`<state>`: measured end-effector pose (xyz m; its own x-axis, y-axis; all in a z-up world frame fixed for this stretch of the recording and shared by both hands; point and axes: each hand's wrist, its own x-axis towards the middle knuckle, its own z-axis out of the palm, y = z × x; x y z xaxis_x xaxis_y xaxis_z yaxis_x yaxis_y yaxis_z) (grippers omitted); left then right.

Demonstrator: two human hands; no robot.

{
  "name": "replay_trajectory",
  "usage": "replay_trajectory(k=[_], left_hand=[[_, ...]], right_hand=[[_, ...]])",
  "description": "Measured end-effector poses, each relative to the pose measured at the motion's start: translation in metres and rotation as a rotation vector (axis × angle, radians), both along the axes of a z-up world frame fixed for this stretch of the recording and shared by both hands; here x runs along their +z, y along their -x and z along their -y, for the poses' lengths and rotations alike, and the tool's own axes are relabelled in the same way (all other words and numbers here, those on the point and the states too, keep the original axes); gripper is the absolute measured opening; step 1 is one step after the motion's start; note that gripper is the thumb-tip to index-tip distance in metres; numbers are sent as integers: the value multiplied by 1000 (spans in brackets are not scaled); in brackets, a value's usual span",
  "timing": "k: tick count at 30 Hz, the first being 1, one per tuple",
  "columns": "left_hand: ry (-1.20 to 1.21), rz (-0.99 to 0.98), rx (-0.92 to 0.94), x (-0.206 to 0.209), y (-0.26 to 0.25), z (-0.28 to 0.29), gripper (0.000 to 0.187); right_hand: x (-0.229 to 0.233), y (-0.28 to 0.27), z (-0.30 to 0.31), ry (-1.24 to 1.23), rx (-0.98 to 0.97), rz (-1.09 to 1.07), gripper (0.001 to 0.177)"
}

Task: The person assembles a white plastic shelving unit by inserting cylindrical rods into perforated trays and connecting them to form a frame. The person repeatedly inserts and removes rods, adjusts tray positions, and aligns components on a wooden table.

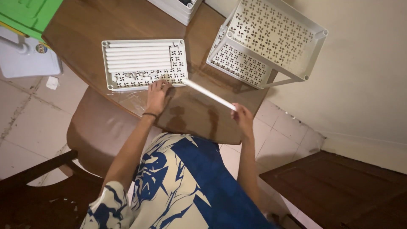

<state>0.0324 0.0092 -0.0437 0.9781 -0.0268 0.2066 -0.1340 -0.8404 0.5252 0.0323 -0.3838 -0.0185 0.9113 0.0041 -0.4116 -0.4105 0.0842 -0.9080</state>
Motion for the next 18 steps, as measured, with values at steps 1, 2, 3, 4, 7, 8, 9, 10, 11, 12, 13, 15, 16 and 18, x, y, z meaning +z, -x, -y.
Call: replay_trajectory(k=[1, 2, 3, 4, 7, 8, 9, 10, 11, 12, 13, 15, 16, 18], left_hand=[[-105, 4, -15, -9, -5, 1, 40], [-102, -28, -9, -18, -10, 3, 35], [-98, -61, -3, -27, -14, 4, 31], [-95, -94, 1, -36, -18, 5, 29], [-15, -132, -62, -60, -21, 6, 32], [-15, -119, -85, -65, -21, 6, 32], [-15, -105, -108, -69, -20, 10, 31], [-13, -93, -131, -73, -18, 14, 31], [-31, -94, -162, -76, -17, 19, 35], [-49, -94, -193, -78, -16, 25, 38], [-67, -95, -225, -81, -15, 31, 42], [-58, -116, -307, -85, -8, 45, 46], [-54, -126, -348, -87, -5, 51, 50], [-92, -97, -377, -92, -1, 67, 46]], right_hand=[[3, 5, 8, -53, -78, -54, 34], [5, 9, 15, -54, -101, -45, 33], [7, 14, 22, -55, -124, -35, 33], [9, 18, 27, -56, -149, -26, 32], [9, 28, 39, -151, -223, 10, 26], [9, 30, 40, -156, -229, 3, 26], [8, 32, 40, -161, -234, -3, 26], [6, 34, 40, -164, -241, -11, 26], [5, 35, 40, -168, -256, -20, 25], [3, 35, 38, -172, -271, -28, 24], [1, 35, 37, -176, -286, -35, 23], [-1, 35, 34, -149, -266, -44, 25], [-2, 34, 32, -136, -255, -47, 26], [-2, 31, 28, -105, -242, -65, 28]])
